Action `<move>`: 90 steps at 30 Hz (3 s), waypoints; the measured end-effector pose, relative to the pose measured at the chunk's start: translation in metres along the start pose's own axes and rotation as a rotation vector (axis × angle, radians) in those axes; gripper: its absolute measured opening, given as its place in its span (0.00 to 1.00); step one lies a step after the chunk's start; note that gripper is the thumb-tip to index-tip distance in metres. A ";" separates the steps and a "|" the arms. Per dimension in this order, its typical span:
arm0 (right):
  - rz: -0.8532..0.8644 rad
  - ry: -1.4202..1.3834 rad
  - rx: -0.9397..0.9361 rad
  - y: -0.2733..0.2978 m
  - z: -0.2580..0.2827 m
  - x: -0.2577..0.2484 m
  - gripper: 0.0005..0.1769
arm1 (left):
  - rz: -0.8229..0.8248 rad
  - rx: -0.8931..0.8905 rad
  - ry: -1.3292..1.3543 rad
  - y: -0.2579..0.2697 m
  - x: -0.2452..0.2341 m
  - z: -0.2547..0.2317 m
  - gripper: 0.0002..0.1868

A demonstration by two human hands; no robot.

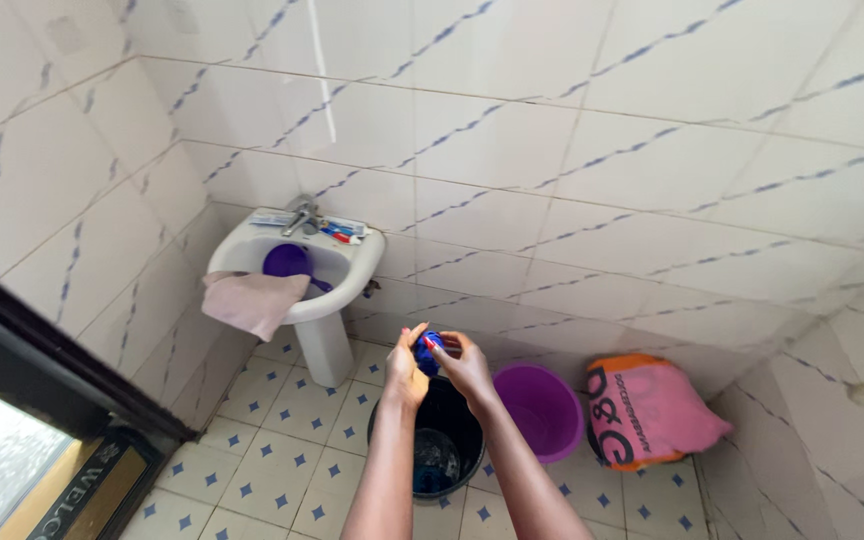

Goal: The person puts a toilet brush into a holder, wrings out a cloth taken from a bucket, and wipes the toilet bowl with the cloth.

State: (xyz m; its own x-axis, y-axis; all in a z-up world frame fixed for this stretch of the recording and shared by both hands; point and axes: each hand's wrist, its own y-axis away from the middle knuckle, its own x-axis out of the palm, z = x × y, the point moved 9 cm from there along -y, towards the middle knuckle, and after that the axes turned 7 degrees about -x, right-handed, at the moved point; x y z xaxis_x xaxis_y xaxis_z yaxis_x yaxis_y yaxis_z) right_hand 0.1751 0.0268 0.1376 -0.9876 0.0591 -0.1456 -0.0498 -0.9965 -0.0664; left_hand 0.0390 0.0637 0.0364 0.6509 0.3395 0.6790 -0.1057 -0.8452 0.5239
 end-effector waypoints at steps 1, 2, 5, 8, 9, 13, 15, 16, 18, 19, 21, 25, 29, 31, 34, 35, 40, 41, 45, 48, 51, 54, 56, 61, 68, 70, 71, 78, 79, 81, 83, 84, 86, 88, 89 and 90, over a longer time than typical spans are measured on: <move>0.012 -0.022 0.035 0.003 -0.005 0.003 0.25 | 0.038 0.097 -0.004 0.006 0.004 -0.008 0.22; 0.022 -0.022 0.031 0.006 -0.006 0.006 0.25 | 0.076 0.194 -0.010 0.013 0.007 -0.017 0.20; -0.015 -0.167 -0.066 0.006 -0.001 0.006 0.23 | -0.089 0.188 -0.216 0.024 -0.009 -0.017 0.22; -0.026 -0.323 0.059 0.009 -0.017 0.009 0.19 | -0.035 0.161 -0.260 0.027 -0.017 -0.012 0.19; -0.053 -0.339 0.085 0.009 -0.022 0.009 0.18 | -0.034 0.160 -0.261 0.027 -0.020 -0.010 0.19; -0.183 -0.383 0.074 0.007 -0.037 -0.003 0.17 | -0.273 0.243 -0.266 0.037 -0.042 -0.022 0.18; -0.251 -0.497 0.099 0.004 -0.048 -0.015 0.16 | -0.415 0.284 -0.318 0.045 -0.056 -0.036 0.18; -0.321 -0.611 0.126 0.004 -0.055 -0.024 0.15 | -0.477 0.321 -0.257 0.051 -0.068 -0.046 0.18; -0.339 -0.659 0.152 0.000 -0.064 -0.043 0.13 | -0.538 0.358 -0.191 0.057 -0.082 -0.054 0.17; -0.358 -0.709 0.183 0.002 -0.068 -0.045 0.12 | -0.453 0.446 -0.158 0.061 -0.081 -0.060 0.16; -0.390 -0.747 0.219 0.008 -0.070 -0.047 0.11 | -0.369 0.531 -0.127 0.068 -0.077 -0.065 0.14; -0.405 -0.788 0.250 0.011 -0.069 -0.049 0.10 | -0.419 0.454 -0.154 0.088 -0.064 -0.066 0.12; -0.363 -0.724 0.205 0.009 -0.068 -0.059 0.10 | -0.485 0.409 -0.546 0.136 -0.019 -0.087 0.12; -0.368 -0.623 0.214 0.011 -0.063 -0.063 0.13 | -0.409 0.515 -0.633 0.161 0.015 -0.098 0.11; -0.331 -0.379 0.189 0.024 -0.032 -0.060 0.21 | -0.303 0.626 -0.788 0.185 0.062 -0.105 0.10; -0.330 -0.379 0.186 0.028 -0.019 -0.058 0.21 | -0.273 0.638 -0.859 0.188 0.076 -0.104 0.09; 0.023 -0.290 0.021 0.035 0.052 -0.021 0.38 | 0.007 0.735 -0.947 0.212 0.130 -0.103 0.14; 0.020 -0.290 0.023 0.035 0.056 -0.022 0.38 | 0.002 0.648 -1.018 0.210 0.132 -0.098 0.19; 0.276 -0.277 0.074 0.043 0.055 0.004 0.39 | 0.113 0.704 -0.993 0.217 0.144 -0.104 0.19; 0.305 -0.241 0.027 0.046 0.055 0.006 0.34 | 0.088 0.698 -1.021 0.214 0.141 -0.109 0.20; 0.301 -0.315 -0.034 0.041 0.058 0.005 0.26 | 0.062 0.674 -1.009 0.210 0.133 -0.112 0.18; 0.205 -0.394 -0.022 0.038 0.061 -0.005 0.20 | -0.147 0.473 -0.975 0.189 0.104 -0.105 0.14; 0.131 -0.407 0.001 0.036 0.064 -0.016 0.17 | -0.127 0.491 -0.969 0.177 0.099 -0.101 0.15; -0.089 -0.482 0.001 0.033 0.069 -0.047 0.17 | -0.033 0.459 -1.314 0.161 0.097 -0.079 0.19; -0.220 -0.436 -0.024 0.032 0.060 -0.087 0.15 | -0.153 0.690 -1.370 0.144 0.102 -0.080 0.13; -0.291 -0.477 -0.031 0.035 0.054 -0.102 0.13 | -0.127 0.857 -1.390 0.148 0.115 -0.082 0.10; -0.306 -0.475 -0.026 0.036 0.050 -0.110 0.13 | -0.111 1.027 -1.400 0.156 0.125 -0.081 0.09; -0.328 -0.387 -0.063 0.038 0.039 -0.160 0.20 | -0.105 0.597 -1.179 0.144 0.155 -0.046 0.16; -0.301 -0.380 -0.043 0.037 0.035 -0.164 0.23 | -0.101 0.630 -1.185 0.147 0.163 -0.043 0.17; -0.305 -0.377 -0.028 0.039 0.026 -0.177 0.27 | -0.088 0.651 -1.195 0.149 0.177 -0.033 0.18; -0.312 -0.373 -0.016 0.042 0.014 -0.192 0.31 | -0.072 0.653 -1.159 0.147 0.190 -0.024 0.18; -0.236 -0.397 0.047 0.041 0.003 -0.192 0.31 | -0.059 0.646 -1.163 0.145 0.196 -0.017 0.18; -0.178 -0.418 0.122 0.048 -0.011 -0.200 0.30 | -0.082 0.654 -1.232 0.148 0.207 -0.007 0.17; 0.012 -0.398 0.060 0.054 -0.010 -0.196 0.19 | -0.035 0.679 -1.269 0.151 0.217 0.008 0.16; -0.005 -0.397 0.067 0.059 -0.011 -0.203 0.19 | 0.001 0.716 -1.298 0.155 0.226 0.015 0.15; -0.089 -0.404 0.074 0.066 -0.010 -0.213 0.17 | 0.016 0.705 -1.302 0.157 0.231 0.021 0.15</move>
State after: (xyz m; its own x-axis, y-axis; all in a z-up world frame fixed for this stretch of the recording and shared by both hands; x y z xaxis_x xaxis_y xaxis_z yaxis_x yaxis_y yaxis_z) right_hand 0.3836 -0.0510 0.1543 -0.9571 0.1327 0.2577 -0.1341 -0.9909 0.0124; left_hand 0.1885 0.0005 0.2642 0.8937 0.0500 -0.4458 0.0109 -0.9959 -0.0900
